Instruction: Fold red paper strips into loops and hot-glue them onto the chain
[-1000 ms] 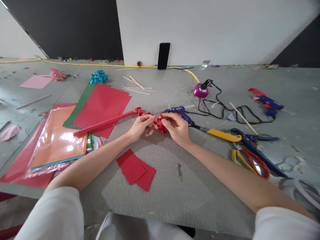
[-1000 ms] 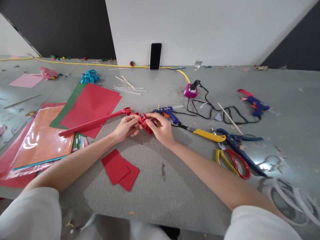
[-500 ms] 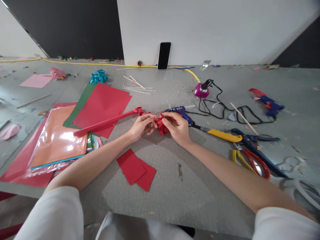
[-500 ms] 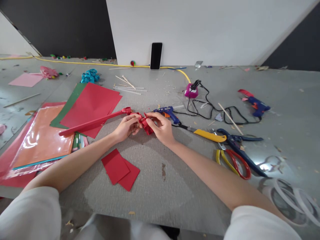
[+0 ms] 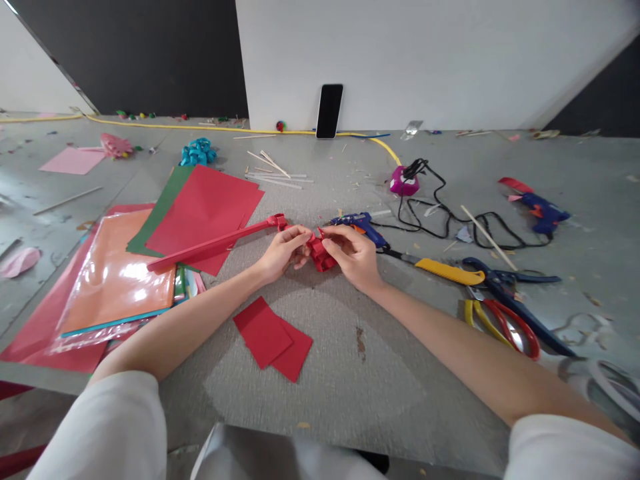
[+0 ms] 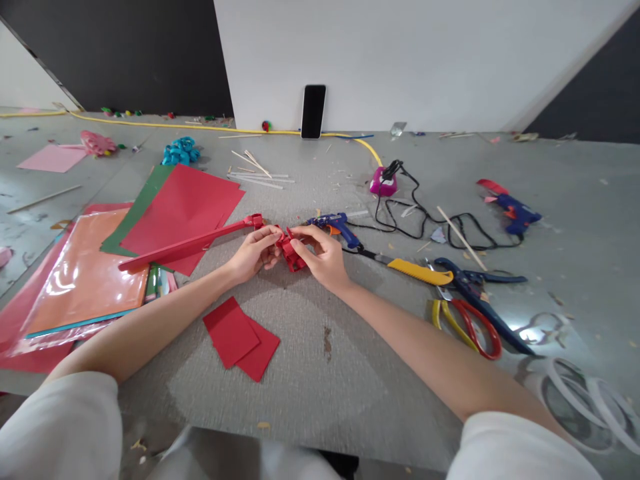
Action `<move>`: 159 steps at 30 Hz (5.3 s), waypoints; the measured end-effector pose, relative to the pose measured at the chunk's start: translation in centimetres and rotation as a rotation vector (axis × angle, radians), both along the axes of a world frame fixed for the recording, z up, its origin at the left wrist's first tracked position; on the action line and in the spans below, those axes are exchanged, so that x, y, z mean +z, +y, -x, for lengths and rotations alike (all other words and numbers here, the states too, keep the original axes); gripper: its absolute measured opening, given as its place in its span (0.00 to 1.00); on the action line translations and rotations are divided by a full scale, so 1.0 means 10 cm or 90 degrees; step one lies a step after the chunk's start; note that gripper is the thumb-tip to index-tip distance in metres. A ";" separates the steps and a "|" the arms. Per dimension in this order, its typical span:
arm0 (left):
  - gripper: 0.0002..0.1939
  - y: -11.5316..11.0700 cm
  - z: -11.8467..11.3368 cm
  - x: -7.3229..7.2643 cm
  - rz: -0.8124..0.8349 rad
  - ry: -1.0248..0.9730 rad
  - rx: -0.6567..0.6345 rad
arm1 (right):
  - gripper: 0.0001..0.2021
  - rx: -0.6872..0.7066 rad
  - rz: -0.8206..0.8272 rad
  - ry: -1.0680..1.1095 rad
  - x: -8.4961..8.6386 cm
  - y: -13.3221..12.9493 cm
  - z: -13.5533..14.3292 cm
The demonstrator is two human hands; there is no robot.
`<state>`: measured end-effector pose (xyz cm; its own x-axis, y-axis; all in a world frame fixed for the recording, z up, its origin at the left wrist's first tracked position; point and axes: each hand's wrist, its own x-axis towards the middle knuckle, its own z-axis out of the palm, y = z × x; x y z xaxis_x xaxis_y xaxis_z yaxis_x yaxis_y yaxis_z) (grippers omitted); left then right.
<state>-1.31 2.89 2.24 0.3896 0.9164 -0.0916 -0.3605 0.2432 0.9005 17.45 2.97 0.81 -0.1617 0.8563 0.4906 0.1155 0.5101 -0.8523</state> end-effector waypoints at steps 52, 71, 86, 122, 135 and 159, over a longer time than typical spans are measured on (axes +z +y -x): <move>0.23 -0.03 -0.04 -0.05 -0.060 0.041 0.077 | 0.14 -0.015 0.007 -0.003 0.03 -0.02 0.02; 0.24 -0.06 -0.07 -0.03 -0.078 0.087 0.156 | 0.16 -0.013 0.018 -0.003 0.05 -0.04 0.03; 0.22 -0.05 -0.08 -0.02 -0.108 0.075 0.189 | 0.15 -0.006 0.037 0.006 0.03 -0.02 0.03; 0.21 -0.04 -0.07 -0.06 -0.128 0.082 0.148 | 0.12 0.017 -0.006 -0.057 0.09 -0.04 -0.01; 0.22 -0.03 -0.07 -0.06 -0.119 0.062 0.153 | 0.11 0.027 -0.011 -0.061 0.08 -0.03 -0.01; 0.23 -0.02 -0.06 -0.09 -0.104 0.067 0.163 | 0.11 0.040 -0.031 -0.091 0.08 -0.03 -0.03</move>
<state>-0.72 2.74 1.32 0.1411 0.9893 0.0378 -0.2936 0.0054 0.9559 17.70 2.71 1.62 -0.2857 0.8176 0.4998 0.2009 0.5611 -0.8030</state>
